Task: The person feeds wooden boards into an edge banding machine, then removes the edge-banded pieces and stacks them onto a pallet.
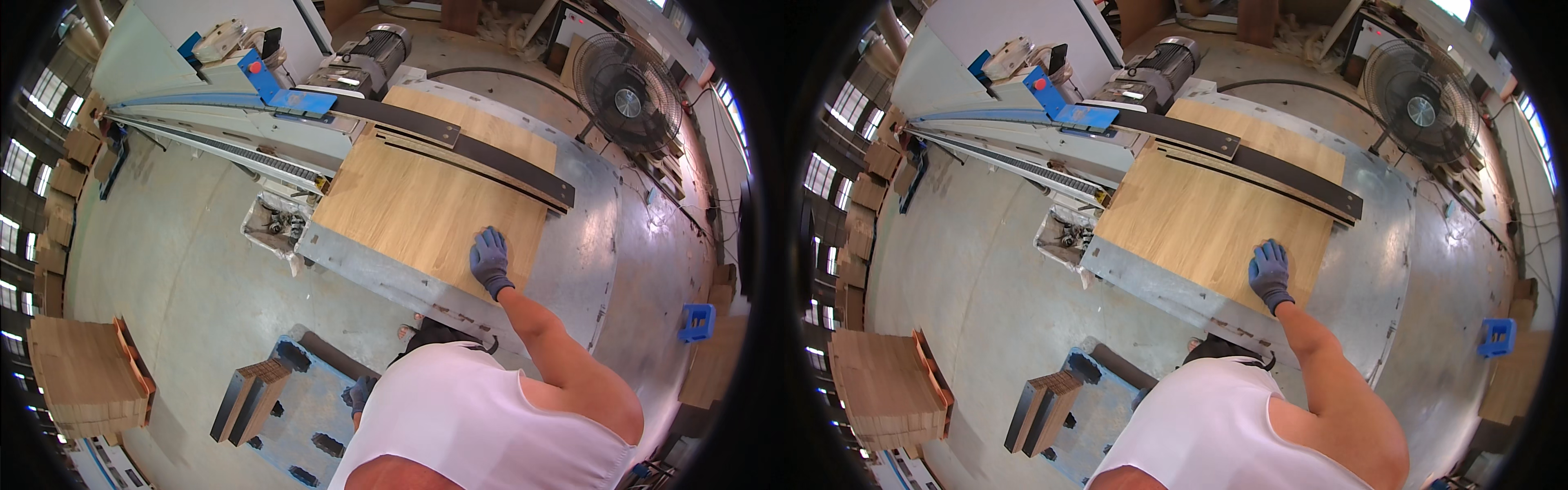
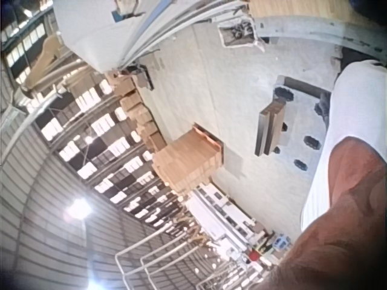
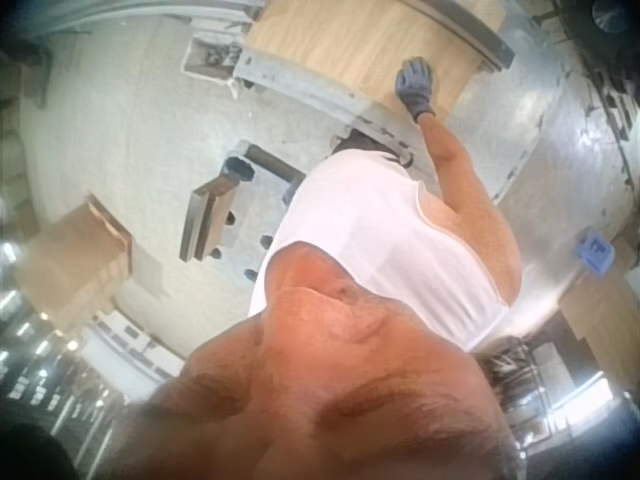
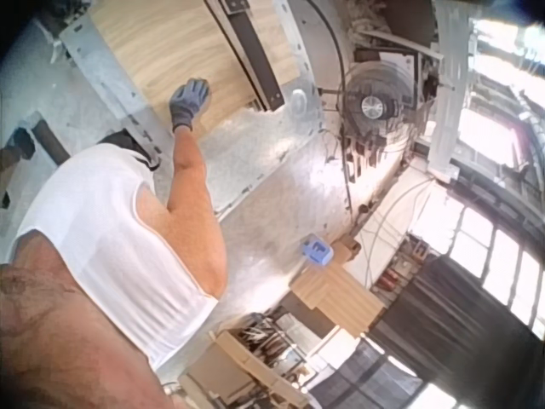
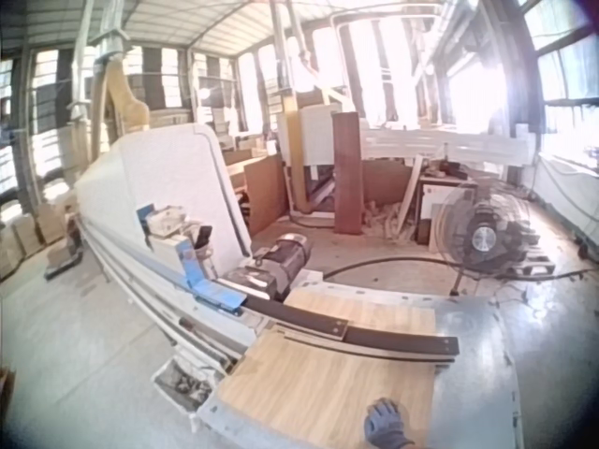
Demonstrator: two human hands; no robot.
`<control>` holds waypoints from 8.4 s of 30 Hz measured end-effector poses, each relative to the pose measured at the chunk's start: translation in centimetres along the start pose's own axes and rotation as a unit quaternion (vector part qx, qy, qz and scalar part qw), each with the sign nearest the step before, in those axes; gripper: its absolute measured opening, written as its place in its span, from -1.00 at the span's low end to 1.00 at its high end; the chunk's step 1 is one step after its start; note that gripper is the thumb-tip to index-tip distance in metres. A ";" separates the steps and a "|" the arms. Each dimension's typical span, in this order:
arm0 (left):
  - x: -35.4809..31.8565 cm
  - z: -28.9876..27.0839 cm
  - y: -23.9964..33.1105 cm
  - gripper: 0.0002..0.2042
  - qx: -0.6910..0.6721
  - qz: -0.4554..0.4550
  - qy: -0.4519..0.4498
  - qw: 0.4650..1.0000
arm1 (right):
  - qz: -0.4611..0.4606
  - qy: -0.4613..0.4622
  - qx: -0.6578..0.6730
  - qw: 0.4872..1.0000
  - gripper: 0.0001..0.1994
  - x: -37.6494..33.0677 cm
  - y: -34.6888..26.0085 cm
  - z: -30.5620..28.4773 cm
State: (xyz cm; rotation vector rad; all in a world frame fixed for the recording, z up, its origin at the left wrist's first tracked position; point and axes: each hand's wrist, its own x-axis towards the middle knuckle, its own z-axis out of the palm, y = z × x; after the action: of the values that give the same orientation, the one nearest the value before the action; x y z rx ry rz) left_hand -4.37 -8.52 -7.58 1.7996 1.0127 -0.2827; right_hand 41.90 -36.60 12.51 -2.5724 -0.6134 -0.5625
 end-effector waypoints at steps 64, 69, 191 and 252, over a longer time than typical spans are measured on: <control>-7.1 0.2 1.7 -0.80 0.102 0.043 0.045 0.993 | 0.008 0.009 0.055 0.998 -0.76 -0.2 1.0 0.6; -7.2 0.1 2.0 -0.79 0.125 0.049 0.030 0.991 | 0.005 0.008 0.051 0.999 -0.76 0.0 0.8 0.5; 17.0 -11.1 47.6 -0.57 -0.194 0.277 -0.027 0.941 | 0.006 -0.651 0.378 0.658 -0.07 18.2 -2.1 -3.2; 20.0 -5.9 51.3 -0.31 -0.166 0.321 -0.205 0.909 | -0.061 -0.319 -0.080 0.942 0.00 6.1 -1.5 -7.6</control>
State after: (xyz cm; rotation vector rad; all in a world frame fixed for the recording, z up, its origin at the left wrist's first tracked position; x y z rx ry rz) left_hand 44.78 -0.51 16.70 1.5657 0.1295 -0.0625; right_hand 43.98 -37.16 22.12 -2.8796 -0.9709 0.2242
